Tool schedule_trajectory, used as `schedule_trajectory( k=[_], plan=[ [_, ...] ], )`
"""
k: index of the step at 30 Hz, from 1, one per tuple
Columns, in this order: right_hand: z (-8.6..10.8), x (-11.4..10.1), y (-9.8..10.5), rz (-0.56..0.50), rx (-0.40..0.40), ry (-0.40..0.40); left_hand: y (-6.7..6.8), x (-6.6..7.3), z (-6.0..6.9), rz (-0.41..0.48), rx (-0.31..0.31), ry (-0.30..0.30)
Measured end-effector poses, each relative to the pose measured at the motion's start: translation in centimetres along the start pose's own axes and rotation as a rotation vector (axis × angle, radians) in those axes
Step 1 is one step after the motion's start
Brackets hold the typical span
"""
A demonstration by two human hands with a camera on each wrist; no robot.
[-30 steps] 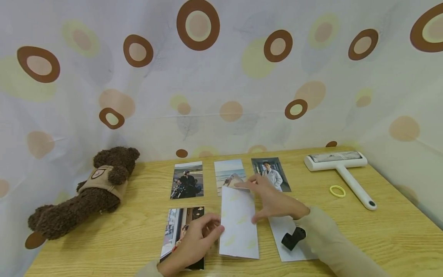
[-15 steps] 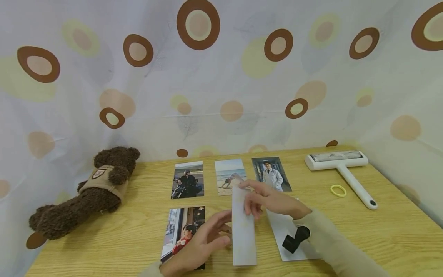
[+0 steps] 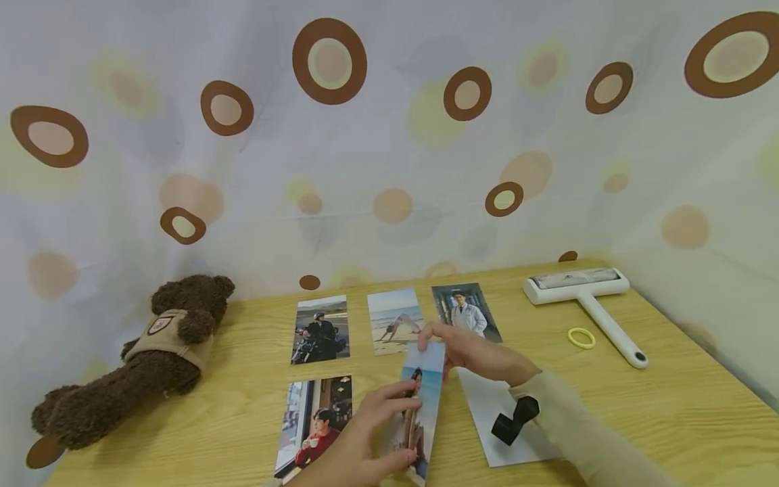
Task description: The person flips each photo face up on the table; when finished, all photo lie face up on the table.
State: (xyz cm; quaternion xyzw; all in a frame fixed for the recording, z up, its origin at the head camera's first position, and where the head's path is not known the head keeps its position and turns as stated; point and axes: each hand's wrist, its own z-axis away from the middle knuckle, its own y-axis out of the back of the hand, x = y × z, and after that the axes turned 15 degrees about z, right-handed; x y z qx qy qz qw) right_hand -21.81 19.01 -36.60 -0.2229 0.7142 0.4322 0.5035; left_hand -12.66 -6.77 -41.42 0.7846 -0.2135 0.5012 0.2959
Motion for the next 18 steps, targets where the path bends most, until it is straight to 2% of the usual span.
schedule_trajectory(
  k=[3,6,10,13,18],
  plan=[
    [0.4,0.3,0.2,0.131,0.040,-0.084,-0.1,-0.2,-0.2,-0.091,0.003,0.008],
    [0.5,0.6,0.5,0.234,0.069,-0.134,0.3,-0.4,-0.2,-0.148,-0.015,0.074],
    [0.4,1.2,0.6,0.299,0.071,-0.122,1.0,-0.5,-0.1,-0.214,-0.081,0.180],
    [0.3,1.5,0.4,0.426,0.051,-0.106,1.2,-0.5,-0.1,-0.309,-0.120,0.226],
    [-0.1,1.4,-0.4,0.652,0.001,-0.157,1.1,-0.3,-0.3,-0.480,-0.154,0.285]
  ],
)
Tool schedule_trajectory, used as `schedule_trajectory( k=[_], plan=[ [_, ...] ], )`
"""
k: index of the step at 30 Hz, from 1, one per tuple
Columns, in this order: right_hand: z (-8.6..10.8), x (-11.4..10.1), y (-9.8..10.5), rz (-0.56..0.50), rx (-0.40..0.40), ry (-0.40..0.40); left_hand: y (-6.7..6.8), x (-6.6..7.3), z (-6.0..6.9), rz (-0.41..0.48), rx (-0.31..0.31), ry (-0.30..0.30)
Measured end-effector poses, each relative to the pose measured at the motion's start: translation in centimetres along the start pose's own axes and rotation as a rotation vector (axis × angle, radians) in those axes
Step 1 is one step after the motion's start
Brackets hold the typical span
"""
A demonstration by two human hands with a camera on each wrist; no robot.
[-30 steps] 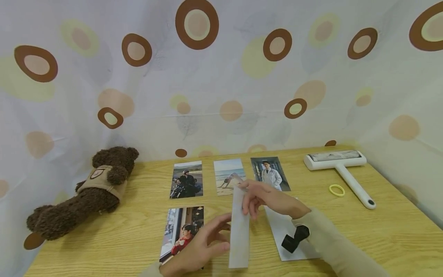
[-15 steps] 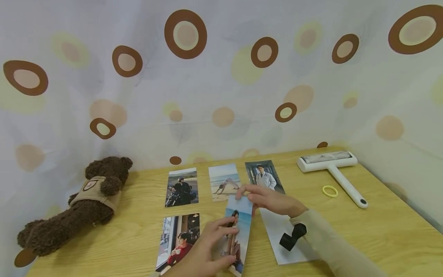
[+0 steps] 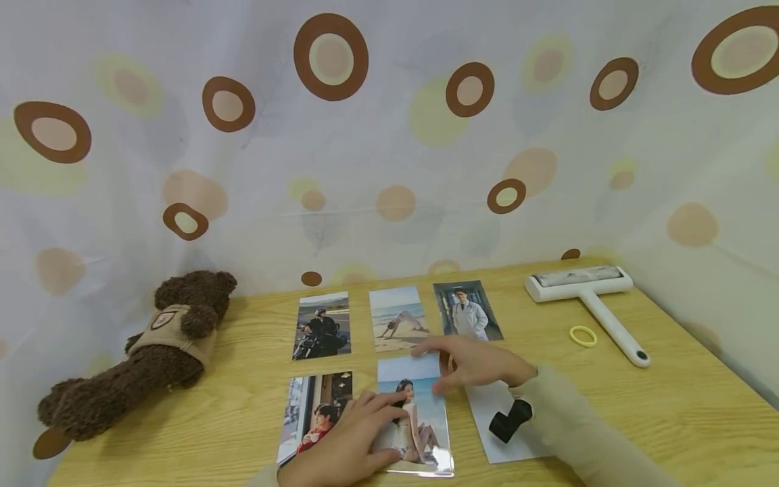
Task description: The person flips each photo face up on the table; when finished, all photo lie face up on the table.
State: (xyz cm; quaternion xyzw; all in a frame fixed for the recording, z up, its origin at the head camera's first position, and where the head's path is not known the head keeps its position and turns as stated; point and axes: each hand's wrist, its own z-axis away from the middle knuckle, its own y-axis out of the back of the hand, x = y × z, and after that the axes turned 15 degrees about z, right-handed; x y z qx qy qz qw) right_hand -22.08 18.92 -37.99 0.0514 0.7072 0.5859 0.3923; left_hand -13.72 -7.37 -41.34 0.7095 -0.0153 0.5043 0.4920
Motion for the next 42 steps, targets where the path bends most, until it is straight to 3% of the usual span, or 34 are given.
schedule_trajectory(
  k=[5,10,13,18,22,26,30,34,42],
  plan=[
    [-0.4,-0.7,-0.4,0.151,-0.007,-0.022,-0.3,0.2,-0.1,-0.100,0.045,0.009],
    [-0.5,-0.6,-1.0,0.281,-0.017,-0.002,-0.4,0.5,-0.2,-0.120,0.056,0.013],
    [-0.6,-0.6,-1.2,0.309,-0.028,0.010,0.0,0.7,-0.2,-0.134,0.015,0.012],
    [-0.8,-0.4,-0.8,0.286,-0.021,0.005,2.0,1.2,-0.5,-0.082,-0.087,0.009],
    [0.2,0.1,0.4,0.271,0.022,0.001,2.6,1.6,-1.4,-0.046,-0.087,-0.051],
    [2.4,0.9,2.2,0.257,0.070,-0.030,2.2,2.2,-2.8,-0.060,-0.073,-0.097],
    [4.1,1.6,3.2,0.239,0.061,-0.103,1.3,3.2,-4.5,-0.179,-0.068,-0.100],
    [4.8,2.1,3.1,0.268,0.036,-0.160,0.2,4.2,-6.0,-0.270,-0.107,-0.120],
    [6.3,2.0,1.4,0.435,0.039,-0.273,-1.9,6.0,-8.8,-0.295,-0.158,-0.027]
  ],
)
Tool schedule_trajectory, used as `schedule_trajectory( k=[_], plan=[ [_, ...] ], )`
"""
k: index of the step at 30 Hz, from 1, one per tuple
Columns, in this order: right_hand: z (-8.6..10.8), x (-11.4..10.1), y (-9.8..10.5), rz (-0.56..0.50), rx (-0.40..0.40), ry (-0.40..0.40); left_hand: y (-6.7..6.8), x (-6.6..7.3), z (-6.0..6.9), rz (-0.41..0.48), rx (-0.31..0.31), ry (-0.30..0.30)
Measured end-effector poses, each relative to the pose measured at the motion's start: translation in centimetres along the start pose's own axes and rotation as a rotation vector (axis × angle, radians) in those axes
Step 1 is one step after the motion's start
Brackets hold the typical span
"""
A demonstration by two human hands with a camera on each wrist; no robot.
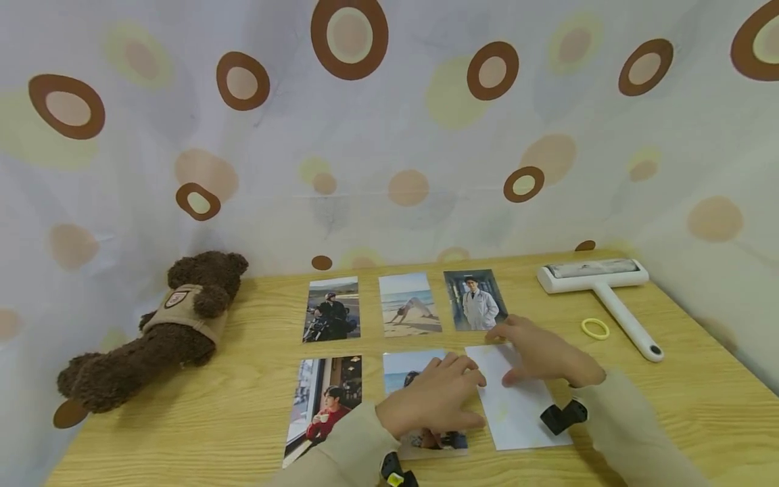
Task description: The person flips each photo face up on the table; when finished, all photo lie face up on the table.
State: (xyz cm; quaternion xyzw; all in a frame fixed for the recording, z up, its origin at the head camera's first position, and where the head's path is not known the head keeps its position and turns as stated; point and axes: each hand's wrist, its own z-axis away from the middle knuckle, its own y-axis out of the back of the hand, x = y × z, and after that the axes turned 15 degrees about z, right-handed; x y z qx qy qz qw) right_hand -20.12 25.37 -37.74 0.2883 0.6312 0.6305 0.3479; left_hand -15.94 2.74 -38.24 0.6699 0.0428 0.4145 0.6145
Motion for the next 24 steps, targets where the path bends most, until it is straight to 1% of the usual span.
schedule_trajectory(
  k=[2,3,8,11,15,18,22,24],
  plan=[
    [0.4,0.1,-0.3,0.019,0.014,-0.022,-0.2,0.6,-0.6,0.008,-0.006,0.017],
    [0.5,0.1,-0.5,0.018,0.021,-0.021,-0.3,0.8,-0.8,0.015,-0.011,0.024],
    [0.5,0.6,-0.6,-0.009,0.056,0.068,-0.7,1.0,-1.2,-0.005,-0.025,0.058],
    [0.3,1.0,-0.2,0.004,0.043,0.094,-0.6,0.7,-1.3,-0.034,-0.012,0.063],
    [0.2,1.3,0.3,0.006,0.001,0.065,-0.6,0.5,-1.5,-0.067,0.006,0.051],
    [0.2,1.5,0.2,-0.022,-0.027,0.045,-0.8,0.6,-1.6,-0.082,0.010,0.045],
    [0.5,1.6,-0.2,-0.051,-0.052,-0.005,-1.2,0.9,-1.7,-0.065,0.015,0.063],
    [0.6,1.6,-0.4,-0.064,-0.058,-0.036,-1.4,1.0,-1.8,-0.039,0.037,0.092]
  ],
)
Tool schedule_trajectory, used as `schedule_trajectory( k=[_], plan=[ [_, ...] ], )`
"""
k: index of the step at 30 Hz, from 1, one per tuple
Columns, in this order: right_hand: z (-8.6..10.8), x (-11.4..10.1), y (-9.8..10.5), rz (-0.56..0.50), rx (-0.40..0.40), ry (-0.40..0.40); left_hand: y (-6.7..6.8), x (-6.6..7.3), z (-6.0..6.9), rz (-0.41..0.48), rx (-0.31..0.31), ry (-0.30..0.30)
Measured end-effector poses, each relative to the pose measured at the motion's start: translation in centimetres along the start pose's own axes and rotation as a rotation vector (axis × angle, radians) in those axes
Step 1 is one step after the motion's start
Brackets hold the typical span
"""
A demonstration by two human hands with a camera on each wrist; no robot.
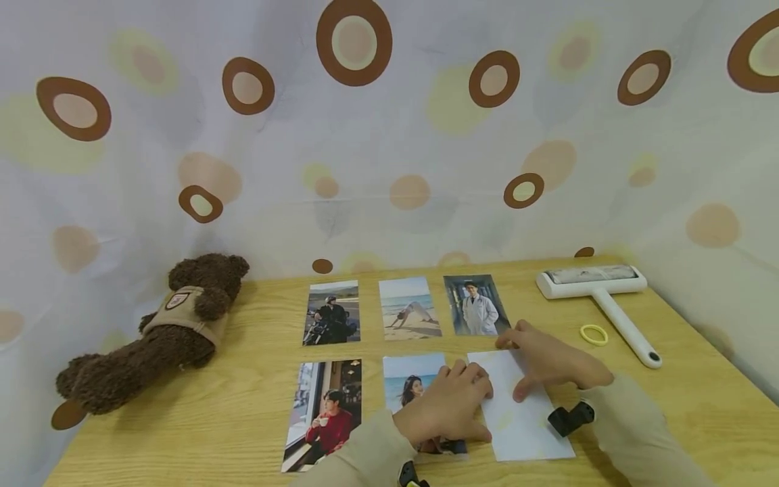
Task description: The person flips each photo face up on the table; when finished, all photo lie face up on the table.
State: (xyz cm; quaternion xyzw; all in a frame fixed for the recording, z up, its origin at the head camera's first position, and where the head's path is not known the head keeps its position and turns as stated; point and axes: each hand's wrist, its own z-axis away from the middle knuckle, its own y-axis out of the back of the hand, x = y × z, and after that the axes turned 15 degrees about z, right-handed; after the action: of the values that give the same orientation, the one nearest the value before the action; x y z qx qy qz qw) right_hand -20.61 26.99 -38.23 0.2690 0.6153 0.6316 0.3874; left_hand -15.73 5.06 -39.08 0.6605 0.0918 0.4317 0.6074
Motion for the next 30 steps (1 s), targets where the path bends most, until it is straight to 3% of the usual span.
schedule_trajectory(
  k=[4,9,12,15,17,21,25,30],
  plan=[
    [0.1,0.4,0.0,-0.023,0.020,-0.029,-0.4,0.3,-0.2,0.026,0.106,0.069],
    [0.3,1.1,0.3,-0.095,0.109,0.005,-0.6,0.6,-0.5,0.021,0.216,0.131],
    [0.2,1.1,0.6,-0.166,0.139,0.037,-0.5,0.7,-0.5,0.114,0.261,0.178],
    [0.1,1.0,1.0,-0.251,0.122,0.015,-0.3,0.7,-0.3,0.286,0.296,0.187],
    [0.2,1.0,1.1,-0.308,0.105,-0.020,-0.2,0.8,-0.2,0.399,0.300,0.148],
    [0.4,0.9,1.4,-0.427,0.087,-0.021,-0.2,0.9,0.0,0.582,0.267,-0.005],
    [0.4,1.0,1.7,-0.529,0.108,0.138,-0.3,0.8,-0.1,0.657,0.245,-0.155],
    [0.7,1.4,2.4,-0.725,0.033,0.334,-0.5,0.7,-0.3,0.742,0.170,-0.242]
  ],
)
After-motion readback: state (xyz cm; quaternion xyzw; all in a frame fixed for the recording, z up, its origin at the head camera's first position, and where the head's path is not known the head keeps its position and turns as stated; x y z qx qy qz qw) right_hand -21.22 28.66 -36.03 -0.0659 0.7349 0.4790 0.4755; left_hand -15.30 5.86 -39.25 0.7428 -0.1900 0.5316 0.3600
